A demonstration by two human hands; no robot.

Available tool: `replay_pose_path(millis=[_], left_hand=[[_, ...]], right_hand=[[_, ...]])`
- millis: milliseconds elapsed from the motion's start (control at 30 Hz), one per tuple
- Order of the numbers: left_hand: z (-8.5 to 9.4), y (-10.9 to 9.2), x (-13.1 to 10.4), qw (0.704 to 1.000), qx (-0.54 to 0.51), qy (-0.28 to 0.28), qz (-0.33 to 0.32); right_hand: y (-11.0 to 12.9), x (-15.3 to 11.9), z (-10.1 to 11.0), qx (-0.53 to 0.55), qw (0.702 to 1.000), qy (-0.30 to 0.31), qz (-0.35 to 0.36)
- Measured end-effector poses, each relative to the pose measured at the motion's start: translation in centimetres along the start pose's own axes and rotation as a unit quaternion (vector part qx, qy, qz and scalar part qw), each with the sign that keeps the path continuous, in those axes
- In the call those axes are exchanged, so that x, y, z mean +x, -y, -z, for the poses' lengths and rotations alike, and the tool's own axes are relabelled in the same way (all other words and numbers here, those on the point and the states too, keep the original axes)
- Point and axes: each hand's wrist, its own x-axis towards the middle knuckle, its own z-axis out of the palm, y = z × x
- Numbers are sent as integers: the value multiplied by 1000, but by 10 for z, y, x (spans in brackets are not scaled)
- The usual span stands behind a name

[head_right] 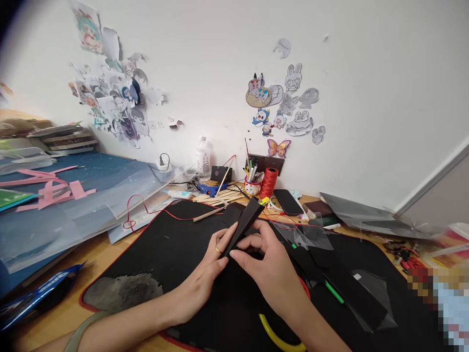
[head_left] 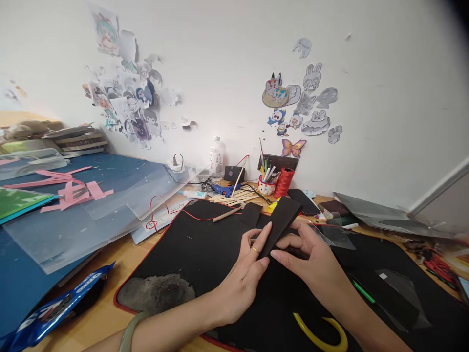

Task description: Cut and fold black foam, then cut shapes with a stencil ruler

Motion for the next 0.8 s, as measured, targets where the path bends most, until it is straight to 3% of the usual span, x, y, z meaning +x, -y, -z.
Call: replay_pose_path(millis=[200, 400, 533, 700, 800], left_hand=[[-4, 7, -1, 1000, -5, -15, -22], [-1, 5, 1, 998, 45, 20, -34], [-3, 9, 2, 999, 28, 19, -42], [-6, 21, 3, 997, -3, -10, -72], [-6, 23, 4, 997, -63, -17, -46]], right_hand=[[3, -2, -2, -1, 1000, -8, -17], [4, -3, -5, -5, 999, -24, -25], [4, -5, -6, -39, 998, -29, -26], [14, -7, 2, -57, 998, 17, -8], [21, -6, 12, -75, 997, 5, -3]])
